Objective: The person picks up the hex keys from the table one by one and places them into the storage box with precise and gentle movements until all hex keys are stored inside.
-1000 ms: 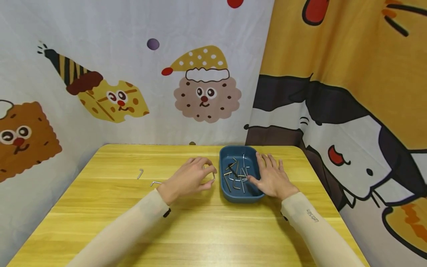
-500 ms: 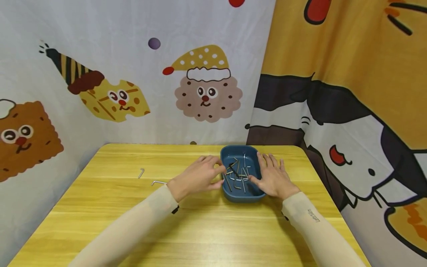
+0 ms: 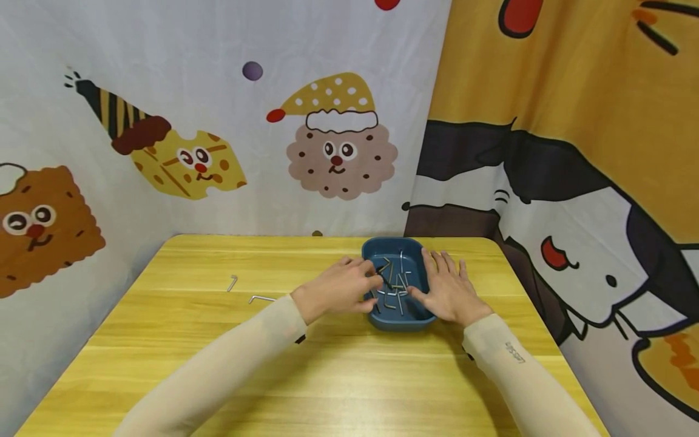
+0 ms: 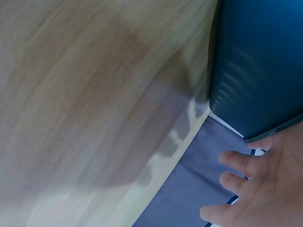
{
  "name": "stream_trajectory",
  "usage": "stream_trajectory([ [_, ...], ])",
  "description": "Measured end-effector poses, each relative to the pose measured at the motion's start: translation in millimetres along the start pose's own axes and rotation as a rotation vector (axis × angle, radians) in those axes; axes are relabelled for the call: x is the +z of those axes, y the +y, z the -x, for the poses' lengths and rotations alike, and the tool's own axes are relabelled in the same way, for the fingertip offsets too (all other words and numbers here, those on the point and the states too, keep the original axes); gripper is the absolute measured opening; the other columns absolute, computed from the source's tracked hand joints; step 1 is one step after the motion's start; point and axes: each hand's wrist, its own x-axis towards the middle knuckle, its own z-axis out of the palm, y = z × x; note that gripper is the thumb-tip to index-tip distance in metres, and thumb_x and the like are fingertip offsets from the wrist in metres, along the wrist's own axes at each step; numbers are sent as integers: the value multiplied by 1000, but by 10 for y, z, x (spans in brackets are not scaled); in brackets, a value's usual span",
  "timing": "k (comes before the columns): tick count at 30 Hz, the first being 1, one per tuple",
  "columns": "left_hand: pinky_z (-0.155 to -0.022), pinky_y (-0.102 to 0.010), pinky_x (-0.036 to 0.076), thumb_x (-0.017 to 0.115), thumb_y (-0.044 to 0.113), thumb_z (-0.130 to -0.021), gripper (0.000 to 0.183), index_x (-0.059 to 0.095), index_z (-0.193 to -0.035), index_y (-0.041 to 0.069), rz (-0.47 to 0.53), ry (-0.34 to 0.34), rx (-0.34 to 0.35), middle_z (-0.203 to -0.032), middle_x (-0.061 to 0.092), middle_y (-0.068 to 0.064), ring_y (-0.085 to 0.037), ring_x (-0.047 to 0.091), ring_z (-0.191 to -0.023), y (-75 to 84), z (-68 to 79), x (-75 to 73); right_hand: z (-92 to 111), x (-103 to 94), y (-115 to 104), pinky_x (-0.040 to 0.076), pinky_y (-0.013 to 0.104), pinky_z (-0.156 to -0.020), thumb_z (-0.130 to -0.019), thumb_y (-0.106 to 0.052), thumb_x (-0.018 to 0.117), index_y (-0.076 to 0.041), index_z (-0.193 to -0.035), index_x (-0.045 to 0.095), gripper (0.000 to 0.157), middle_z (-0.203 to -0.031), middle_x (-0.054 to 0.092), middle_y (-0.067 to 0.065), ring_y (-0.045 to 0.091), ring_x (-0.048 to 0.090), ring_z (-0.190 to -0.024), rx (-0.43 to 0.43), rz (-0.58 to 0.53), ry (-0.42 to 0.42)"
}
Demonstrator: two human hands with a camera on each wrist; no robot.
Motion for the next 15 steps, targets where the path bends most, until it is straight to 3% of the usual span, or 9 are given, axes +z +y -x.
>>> stream_trajectory([
  [8, -115, -46, 62, 67, 51, -118, 33, 78, -142, 31, -42, -65, 3, -141, 77, -1, -22, 73, -128, 84, -115, -9, -3, -4, 0, 8, 91, -137, -114, -68, 61, -5, -187, 13, 108, -189, 25, 34, 63, 16, -176, -1, 0, -2],
  [15, -117, -48, 61, 67, 53, -118, 36, 77, -145, 33, -50, -110, -10, -148, 75, -2, -23, 71, -133, 135, -175, -7, -8, 2, 17, 7, 90, -138, -115, -67, 60, -6, -188, 11, 107, -190, 23, 33, 62, 15, -177, 2, 4, -12],
])
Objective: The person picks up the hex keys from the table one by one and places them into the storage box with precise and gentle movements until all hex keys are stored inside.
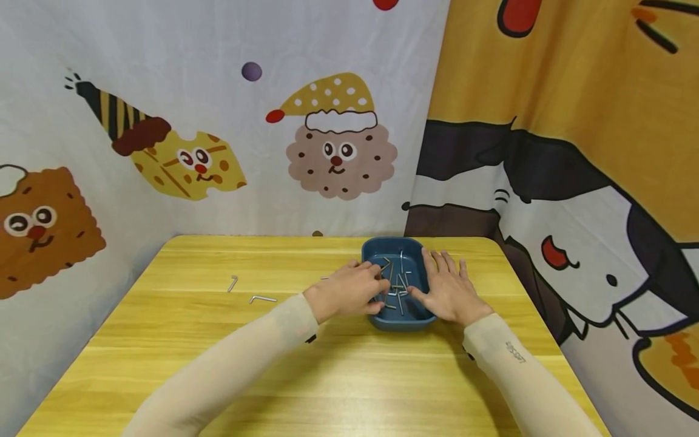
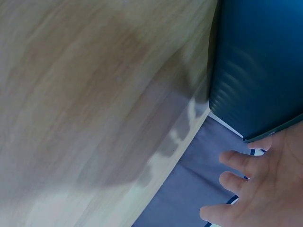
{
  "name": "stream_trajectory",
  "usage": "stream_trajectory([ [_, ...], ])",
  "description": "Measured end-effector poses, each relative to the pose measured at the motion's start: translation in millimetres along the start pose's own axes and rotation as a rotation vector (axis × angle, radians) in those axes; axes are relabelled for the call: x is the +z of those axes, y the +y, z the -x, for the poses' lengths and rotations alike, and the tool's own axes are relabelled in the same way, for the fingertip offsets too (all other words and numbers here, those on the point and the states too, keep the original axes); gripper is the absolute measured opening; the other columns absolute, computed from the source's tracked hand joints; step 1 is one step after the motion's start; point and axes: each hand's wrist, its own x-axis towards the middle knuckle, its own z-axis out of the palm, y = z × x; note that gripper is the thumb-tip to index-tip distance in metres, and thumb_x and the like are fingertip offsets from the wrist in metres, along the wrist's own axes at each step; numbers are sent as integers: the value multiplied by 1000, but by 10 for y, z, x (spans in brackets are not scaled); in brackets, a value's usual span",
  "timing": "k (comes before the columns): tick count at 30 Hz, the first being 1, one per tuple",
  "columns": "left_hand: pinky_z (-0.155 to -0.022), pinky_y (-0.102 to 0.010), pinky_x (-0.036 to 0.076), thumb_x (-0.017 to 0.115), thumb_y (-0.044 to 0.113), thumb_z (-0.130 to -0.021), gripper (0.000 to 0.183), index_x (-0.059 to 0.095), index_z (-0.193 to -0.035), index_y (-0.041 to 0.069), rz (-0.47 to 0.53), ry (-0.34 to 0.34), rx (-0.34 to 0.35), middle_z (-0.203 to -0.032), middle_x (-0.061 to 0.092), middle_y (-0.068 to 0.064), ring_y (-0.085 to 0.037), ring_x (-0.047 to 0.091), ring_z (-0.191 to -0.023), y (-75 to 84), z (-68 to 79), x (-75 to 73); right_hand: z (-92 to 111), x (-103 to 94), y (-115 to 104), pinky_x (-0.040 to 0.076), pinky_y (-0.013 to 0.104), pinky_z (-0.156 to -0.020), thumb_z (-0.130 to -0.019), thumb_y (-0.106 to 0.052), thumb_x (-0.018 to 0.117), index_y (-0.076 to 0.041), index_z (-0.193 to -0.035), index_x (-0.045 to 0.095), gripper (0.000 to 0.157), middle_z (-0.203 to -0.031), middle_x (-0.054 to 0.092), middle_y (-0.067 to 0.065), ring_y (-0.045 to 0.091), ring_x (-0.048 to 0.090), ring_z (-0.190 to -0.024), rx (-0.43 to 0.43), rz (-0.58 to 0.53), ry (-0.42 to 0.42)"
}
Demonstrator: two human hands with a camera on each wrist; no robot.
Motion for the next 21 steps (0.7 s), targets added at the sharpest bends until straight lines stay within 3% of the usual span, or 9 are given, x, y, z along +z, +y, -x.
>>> stream_trajectory([
  [11, -124, -51, 60, 63, 54, -120, 42, 75, -153, 32, -7, -3, -4, -156, 73, -4, -24, 71, -140, 45, -27, 13, 4, -15, -22, 8, 90, -138, -115, -69, 59, -5, -188, 11, 108, -189, 24, 34, 62, 16, -177, -1, 7, -9],
  [21, -118, -49, 61, 64, 45, -121, 32, 79, -145, 30, 57, 80, 12, -148, 74, 2, -21, 71, -133, -23, 125, 37, 15, -26, -5, 7, 90, -138, -115, -68, 60, -6, -188, 10, 108, -189, 24, 34, 63, 15, -177, 2, 3, -8],
])
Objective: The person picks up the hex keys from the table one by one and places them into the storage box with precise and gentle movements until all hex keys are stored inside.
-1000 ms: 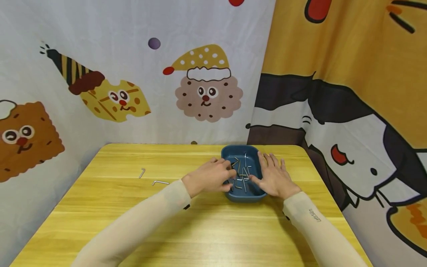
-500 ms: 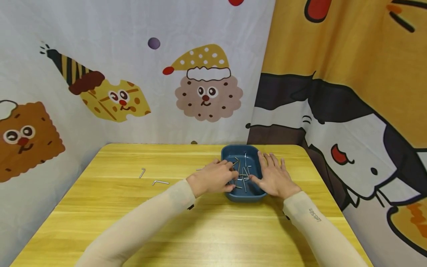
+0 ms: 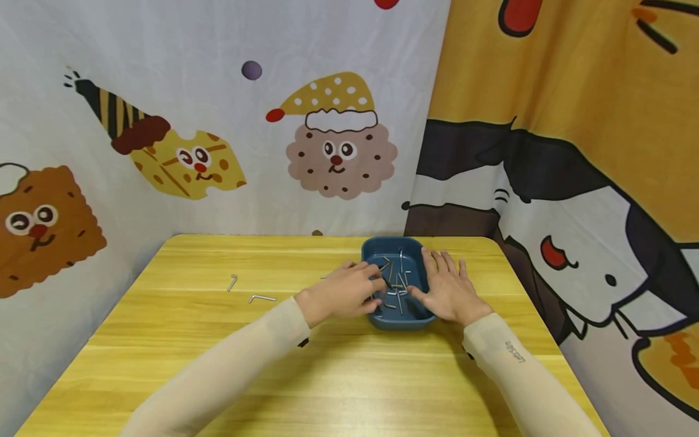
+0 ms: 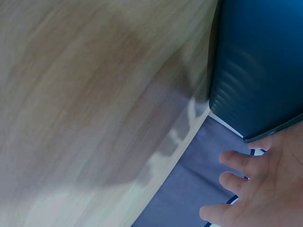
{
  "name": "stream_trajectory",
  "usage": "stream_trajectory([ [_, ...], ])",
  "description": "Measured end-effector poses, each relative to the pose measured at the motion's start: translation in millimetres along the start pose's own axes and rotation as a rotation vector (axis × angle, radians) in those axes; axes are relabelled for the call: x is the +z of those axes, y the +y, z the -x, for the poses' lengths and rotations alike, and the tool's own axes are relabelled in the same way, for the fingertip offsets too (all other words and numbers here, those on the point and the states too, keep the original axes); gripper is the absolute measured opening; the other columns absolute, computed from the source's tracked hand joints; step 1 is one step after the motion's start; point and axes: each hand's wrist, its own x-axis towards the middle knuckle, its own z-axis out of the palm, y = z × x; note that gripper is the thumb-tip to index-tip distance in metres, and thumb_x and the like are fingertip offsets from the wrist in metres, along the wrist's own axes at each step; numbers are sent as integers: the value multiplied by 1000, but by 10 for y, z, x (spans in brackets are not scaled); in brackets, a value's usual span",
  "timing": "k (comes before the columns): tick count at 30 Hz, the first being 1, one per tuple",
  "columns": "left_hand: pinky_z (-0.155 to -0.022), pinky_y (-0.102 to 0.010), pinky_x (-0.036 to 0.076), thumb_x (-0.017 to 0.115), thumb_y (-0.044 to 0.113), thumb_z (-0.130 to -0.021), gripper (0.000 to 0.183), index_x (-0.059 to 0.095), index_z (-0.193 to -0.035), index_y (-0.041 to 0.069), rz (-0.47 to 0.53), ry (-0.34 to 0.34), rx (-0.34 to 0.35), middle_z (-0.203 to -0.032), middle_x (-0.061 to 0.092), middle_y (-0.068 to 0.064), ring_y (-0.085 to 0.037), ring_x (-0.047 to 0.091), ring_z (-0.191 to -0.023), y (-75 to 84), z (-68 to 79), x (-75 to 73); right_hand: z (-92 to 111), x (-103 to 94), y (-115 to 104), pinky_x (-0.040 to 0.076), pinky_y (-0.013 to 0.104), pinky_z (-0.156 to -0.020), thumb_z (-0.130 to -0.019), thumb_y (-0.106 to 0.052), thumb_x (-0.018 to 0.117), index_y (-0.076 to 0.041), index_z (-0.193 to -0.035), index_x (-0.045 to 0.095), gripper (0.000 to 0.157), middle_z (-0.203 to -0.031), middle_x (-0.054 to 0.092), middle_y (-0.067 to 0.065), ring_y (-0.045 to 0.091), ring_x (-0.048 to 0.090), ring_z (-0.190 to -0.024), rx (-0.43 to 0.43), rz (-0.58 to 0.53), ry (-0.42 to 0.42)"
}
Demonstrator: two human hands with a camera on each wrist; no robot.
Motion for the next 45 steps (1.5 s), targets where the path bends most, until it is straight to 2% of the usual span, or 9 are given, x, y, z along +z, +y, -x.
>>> stream_trajectory([
  [8, -121, -52, 62, 68, 40, -119, 30, 80, -144, 28, 2, 109, -7, -149, 76, 1, -22, 74, -137, -130, 234, 88, 4, -2, 2, 5, 89, -138, -114, -68, 61, -6, -188, 10, 109, -189, 23, 35, 63, 14, -177, -2, -25, 2],
  [15, -121, -55, 60, 69, 33, -118, 26, 80, -140, 24, 39, 179, -50, -147, 77, -1, -24, 73, -140, -289, 484, 169, -8, 14, 12, 5, 89, -139, -114, -69, 60, -6, -188, 9, 109, -190, 21, 34, 62, 13, -177, 0, -24, -3],
  [25, -120, -60, 60, 72, 31, -118, 27, 79, -141, 22, 95, 169, -137, -148, 76, -4, -31, 73, -140, -589, 895, 305, -9, 22, 5, 8, 89, -139, -114, -70, 59, -6, -188, 11, 109, -189, 24, 34, 62, 16, -177, -5, -8, 14],
  [29, -116, -62, 62, 75, 28, -116, 26, 81, -138, 18, 100, 188, -154, -145, 77, -7, -33, 74, -137, -675, 1036, 362, -2, 13, -13, 9, 89, -138, -114, -71, 59, -6, -188, 12, 109, -189, 25, 35, 63, 17, -176, -9, -9, 15],
  [33, -114, -62, 63, 77, 27, -114, 24, 82, -135, 17, 105, 204, -165, -142, 78, -7, -33, 75, -132, -730, 1145, 405, -1, 4, -17, 9, 89, -138, -114, -70, 60, -6, -187, 13, 109, -189, 25, 35, 63, 18, -176, -8, -12, 16],
  [45, -116, -67, 61, 77, 29, -115, 26, 81, -137, 14, 179, 190, -254, -145, 76, -10, -37, 74, -135, -894, 1421, 531, -1, 29, -4, 9, 90, -138, -114, -69, 60, -5, -187, 13, 108, -188, 26, 35, 63, 17, -176, -10, -3, 26],
])
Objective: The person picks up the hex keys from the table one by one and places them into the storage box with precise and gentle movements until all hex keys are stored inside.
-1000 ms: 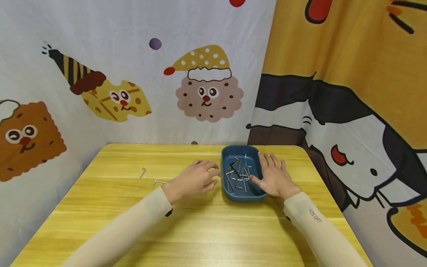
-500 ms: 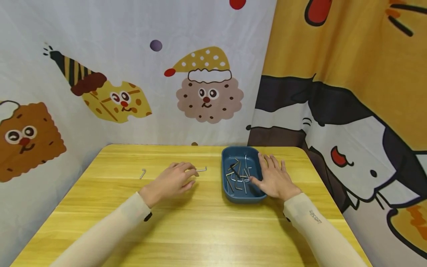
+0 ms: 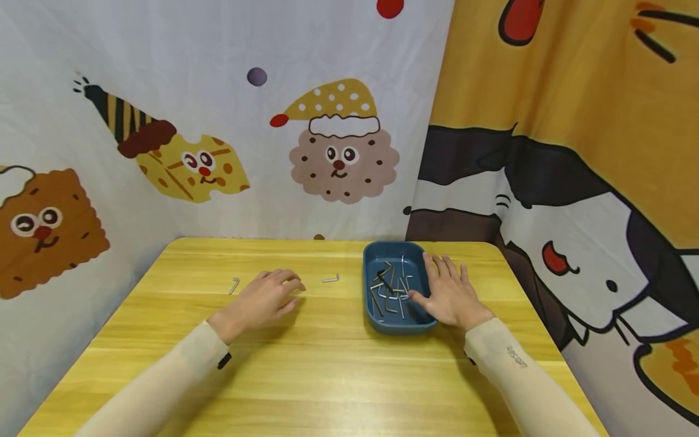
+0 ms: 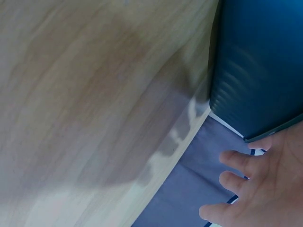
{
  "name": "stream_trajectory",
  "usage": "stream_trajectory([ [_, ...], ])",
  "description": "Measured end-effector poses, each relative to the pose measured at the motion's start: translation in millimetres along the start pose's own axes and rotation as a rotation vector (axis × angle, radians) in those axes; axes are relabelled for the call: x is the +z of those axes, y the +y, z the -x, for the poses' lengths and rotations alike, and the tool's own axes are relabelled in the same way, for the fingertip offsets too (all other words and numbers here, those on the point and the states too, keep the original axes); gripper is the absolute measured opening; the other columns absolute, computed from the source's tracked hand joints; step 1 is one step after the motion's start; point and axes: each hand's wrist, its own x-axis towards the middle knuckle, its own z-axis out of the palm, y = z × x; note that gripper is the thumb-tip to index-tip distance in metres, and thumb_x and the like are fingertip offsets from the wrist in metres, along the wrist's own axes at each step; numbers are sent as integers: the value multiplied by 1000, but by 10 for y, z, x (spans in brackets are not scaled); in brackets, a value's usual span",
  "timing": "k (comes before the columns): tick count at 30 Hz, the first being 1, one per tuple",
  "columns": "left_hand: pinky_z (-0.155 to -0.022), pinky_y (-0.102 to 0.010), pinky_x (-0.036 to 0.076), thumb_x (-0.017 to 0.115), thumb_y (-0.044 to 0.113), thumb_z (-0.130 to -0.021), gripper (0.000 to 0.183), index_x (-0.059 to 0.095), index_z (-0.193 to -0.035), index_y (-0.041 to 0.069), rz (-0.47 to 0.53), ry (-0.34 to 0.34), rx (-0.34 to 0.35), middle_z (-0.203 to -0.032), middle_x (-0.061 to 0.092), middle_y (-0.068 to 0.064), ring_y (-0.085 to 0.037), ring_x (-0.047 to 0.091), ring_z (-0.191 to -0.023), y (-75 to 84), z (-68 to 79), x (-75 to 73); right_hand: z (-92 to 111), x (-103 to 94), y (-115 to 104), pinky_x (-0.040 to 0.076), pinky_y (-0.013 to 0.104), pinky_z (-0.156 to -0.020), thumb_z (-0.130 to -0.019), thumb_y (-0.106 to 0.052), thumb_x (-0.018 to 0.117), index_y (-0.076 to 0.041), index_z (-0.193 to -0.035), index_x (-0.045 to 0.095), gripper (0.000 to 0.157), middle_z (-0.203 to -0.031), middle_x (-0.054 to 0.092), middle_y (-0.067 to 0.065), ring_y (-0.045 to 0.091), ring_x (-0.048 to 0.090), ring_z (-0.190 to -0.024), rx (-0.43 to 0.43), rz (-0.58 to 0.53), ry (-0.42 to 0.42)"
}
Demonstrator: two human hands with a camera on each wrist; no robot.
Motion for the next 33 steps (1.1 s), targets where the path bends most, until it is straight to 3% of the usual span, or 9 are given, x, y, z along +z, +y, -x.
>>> stream_trajectory([
  [14, -111, -73, 61, 76, 25, -115, 26, 81, -137, 11, -10, 14, -104, -143, 76, -13, -40, 75, -130, -426, 307, 20, 36, 8, -18, 12, 90, -137, -114, -70, 60, -5, -187, 15, 108, -188, 28, 35, 64, 20, -175, -3, -5, 3],
  [23, -107, -74, 61, 81, 23, -111, 31, 80, -139, 10, -21, 8, -209, -145, 75, -16, -43, 74, -134, -747, 539, 0, 29, -10, -19, 10, 89, -138, -114, -69, 60, -5, -187, 15, 108, -188, 26, 35, 63, 19, -176, 1, -6, 3],
  [33, -107, -77, 60, 79, 19, -111, 36, 76, -144, 6, -15, -17, -247, -150, 72, -21, -47, 73, -137, -1012, 748, -7, 14, -10, 1, 7, 89, -139, -114, -71, 59, -5, -187, 13, 109, -189, 25, 35, 63, 17, -176, 2, -10, -5],
])
